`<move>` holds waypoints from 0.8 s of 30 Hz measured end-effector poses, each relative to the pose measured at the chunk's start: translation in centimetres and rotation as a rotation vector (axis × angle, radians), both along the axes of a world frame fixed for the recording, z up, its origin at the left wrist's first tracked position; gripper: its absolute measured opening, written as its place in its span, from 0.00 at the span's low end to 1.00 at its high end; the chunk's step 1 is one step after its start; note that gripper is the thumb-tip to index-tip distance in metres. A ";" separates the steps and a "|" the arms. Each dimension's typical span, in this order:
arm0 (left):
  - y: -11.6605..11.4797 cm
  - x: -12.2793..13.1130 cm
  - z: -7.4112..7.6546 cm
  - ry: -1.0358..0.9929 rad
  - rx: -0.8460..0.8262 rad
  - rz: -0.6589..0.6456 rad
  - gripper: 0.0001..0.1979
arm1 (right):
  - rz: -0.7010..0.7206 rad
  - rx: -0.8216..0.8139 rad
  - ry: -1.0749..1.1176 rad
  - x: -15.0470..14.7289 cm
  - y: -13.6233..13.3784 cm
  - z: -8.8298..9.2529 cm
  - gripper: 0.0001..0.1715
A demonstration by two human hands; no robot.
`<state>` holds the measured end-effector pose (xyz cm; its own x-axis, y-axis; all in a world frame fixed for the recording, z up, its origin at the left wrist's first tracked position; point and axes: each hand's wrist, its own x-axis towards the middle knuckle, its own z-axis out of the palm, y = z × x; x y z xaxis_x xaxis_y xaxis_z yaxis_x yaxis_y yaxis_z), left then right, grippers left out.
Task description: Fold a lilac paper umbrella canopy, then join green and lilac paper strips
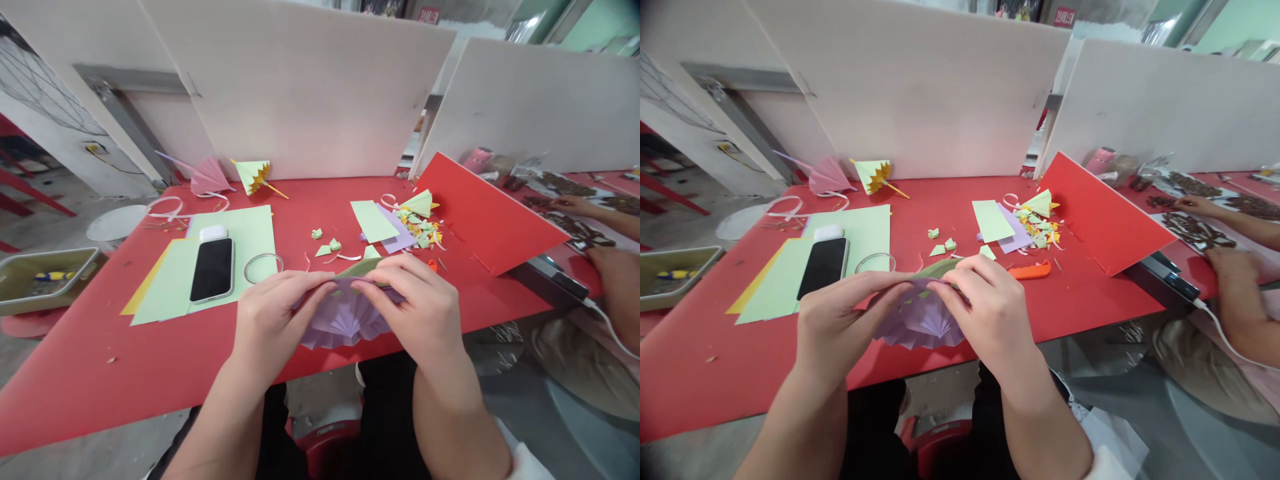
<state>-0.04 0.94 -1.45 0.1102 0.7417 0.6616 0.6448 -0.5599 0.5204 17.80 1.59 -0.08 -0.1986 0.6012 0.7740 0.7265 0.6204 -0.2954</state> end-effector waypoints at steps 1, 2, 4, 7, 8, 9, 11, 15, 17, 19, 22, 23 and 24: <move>0.0 0.0 0.0 -0.001 -0.001 0.001 0.03 | 0.001 0.000 0.000 0.0 0.0 0.0 0.06; 0.0 0.0 0.0 0.000 -0.001 0.001 0.03 | 0.002 0.001 0.003 0.0 0.0 0.0 0.06; 0.0 0.0 0.1 0.003 0.000 -0.003 0.03 | 0.002 0.003 0.011 0.0 0.0 0.0 0.06; 0.0 0.0 0.2 0.016 0.012 -0.009 0.03 | -0.003 -0.013 0.024 0.1 0.1 0.1 0.06; 0.0 0.0 0.3 0.019 0.019 -0.009 0.03 | -0.004 -0.023 0.031 0.1 0.1 0.2 0.06; 0.0 0.0 0.3 0.023 0.024 -0.007 0.03 | -0.002 -0.033 0.042 0.2 0.1 0.2 0.06; 0.1 -0.1 0.2 0.021 0.031 -0.006 0.03 | 0.004 -0.047 0.072 0.5 0.1 0.4 0.06; 0.1 -0.3 0.1 0.013 0.013 -0.011 0.03 | 0.004 -0.059 0.116 0.8 0.1 0.5 0.08; 0.2 -0.4 0.0 0.020 -0.002 0.000 0.04 | 0.028 -0.083 0.110 0.9 0.1 0.4 0.08; 0.3 -0.4 0.0 0.025 0.001 0.023 0.04 | 0.061 -0.116 0.085 0.8 0.2 0.3 0.08; 0.4 -0.4 -0.2 0.029 0.011 0.039 0.04 | 0.090 -0.141 0.042 0.8 0.4 0.0 0.06; 0.5 -0.4 -0.2 0.033 0.007 0.035 0.04 | 0.091 -0.139 0.035 0.7 0.4 0.0 0.06; 0.5 -0.4 -0.3 0.040 0.005 0.028 0.04 | 0.086 -0.131 0.033 0.7 0.5 -0.1 0.06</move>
